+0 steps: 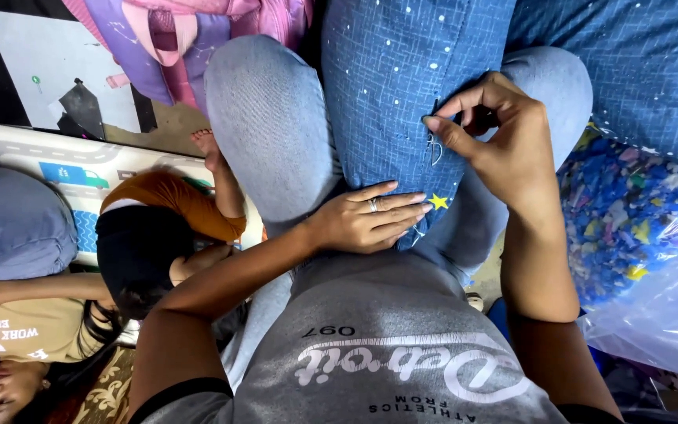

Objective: Hand-sewing a seam on a blue star-patterned pillowcase to close it after stuffing.

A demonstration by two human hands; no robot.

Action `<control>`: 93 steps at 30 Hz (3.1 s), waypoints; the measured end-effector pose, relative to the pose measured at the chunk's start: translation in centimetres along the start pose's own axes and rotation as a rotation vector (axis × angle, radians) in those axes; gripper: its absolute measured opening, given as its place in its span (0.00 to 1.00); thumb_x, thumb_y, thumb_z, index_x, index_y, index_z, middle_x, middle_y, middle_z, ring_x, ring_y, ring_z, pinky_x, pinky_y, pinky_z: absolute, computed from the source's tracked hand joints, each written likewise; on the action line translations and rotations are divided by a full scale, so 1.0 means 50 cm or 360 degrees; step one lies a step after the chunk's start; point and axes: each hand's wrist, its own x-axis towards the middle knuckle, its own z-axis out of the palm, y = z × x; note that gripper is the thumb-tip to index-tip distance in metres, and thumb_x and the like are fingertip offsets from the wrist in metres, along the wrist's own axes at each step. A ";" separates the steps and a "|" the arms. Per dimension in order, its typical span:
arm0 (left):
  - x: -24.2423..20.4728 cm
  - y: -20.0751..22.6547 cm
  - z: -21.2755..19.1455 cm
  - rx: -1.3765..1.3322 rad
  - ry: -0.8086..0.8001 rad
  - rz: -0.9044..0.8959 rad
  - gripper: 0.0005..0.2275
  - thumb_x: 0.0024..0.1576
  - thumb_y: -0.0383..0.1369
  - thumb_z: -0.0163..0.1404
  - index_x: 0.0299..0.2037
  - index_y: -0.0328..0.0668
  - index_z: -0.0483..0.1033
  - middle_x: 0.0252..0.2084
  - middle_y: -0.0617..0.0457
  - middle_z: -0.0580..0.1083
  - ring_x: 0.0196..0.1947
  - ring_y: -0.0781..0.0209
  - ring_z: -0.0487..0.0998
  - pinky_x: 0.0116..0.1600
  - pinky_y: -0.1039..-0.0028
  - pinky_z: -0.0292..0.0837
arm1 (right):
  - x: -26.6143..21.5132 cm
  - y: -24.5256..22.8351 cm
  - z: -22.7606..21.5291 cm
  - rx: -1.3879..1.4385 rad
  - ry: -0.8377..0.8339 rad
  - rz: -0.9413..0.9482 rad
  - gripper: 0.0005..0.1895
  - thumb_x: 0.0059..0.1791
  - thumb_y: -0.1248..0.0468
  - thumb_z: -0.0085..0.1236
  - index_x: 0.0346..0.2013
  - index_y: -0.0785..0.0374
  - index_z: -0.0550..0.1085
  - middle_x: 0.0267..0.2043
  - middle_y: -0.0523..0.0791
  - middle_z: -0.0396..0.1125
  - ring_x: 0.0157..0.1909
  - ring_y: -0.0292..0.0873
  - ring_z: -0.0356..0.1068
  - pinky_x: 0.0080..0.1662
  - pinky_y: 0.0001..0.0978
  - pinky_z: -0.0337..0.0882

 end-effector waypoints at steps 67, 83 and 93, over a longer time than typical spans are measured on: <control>-0.008 0.009 0.009 -0.0211 -0.0064 -0.0162 0.15 0.70 0.40 0.52 0.57 0.38 0.82 0.64 0.52 0.75 0.67 0.61 0.73 0.73 0.66 0.62 | -0.059 -0.004 -0.014 0.0574 0.0008 0.0056 0.11 0.58 0.69 0.57 0.54 0.70 0.69 0.48 0.50 0.67 0.46 0.40 0.66 0.52 0.27 0.71; -0.009 0.003 0.012 -0.0261 -0.0017 -0.0200 0.13 0.70 0.37 0.53 0.56 0.38 0.83 0.64 0.52 0.75 0.67 0.62 0.73 0.72 0.68 0.64 | -0.049 0.015 0.029 0.0656 0.0537 -0.0328 0.05 0.64 0.72 0.52 0.44 0.67 0.70 0.39 0.49 0.65 0.38 0.42 0.77 0.41 0.24 0.81; -0.014 0.011 0.019 -0.0183 -0.0015 -0.0285 0.13 0.70 0.36 0.50 0.54 0.38 0.85 0.64 0.52 0.75 0.67 0.64 0.72 0.72 0.70 0.65 | 0.051 -0.005 0.040 0.0598 0.0396 -0.0332 0.09 0.63 0.68 0.56 0.47 0.74 0.69 0.33 0.58 0.69 0.34 0.50 0.75 0.40 0.38 0.81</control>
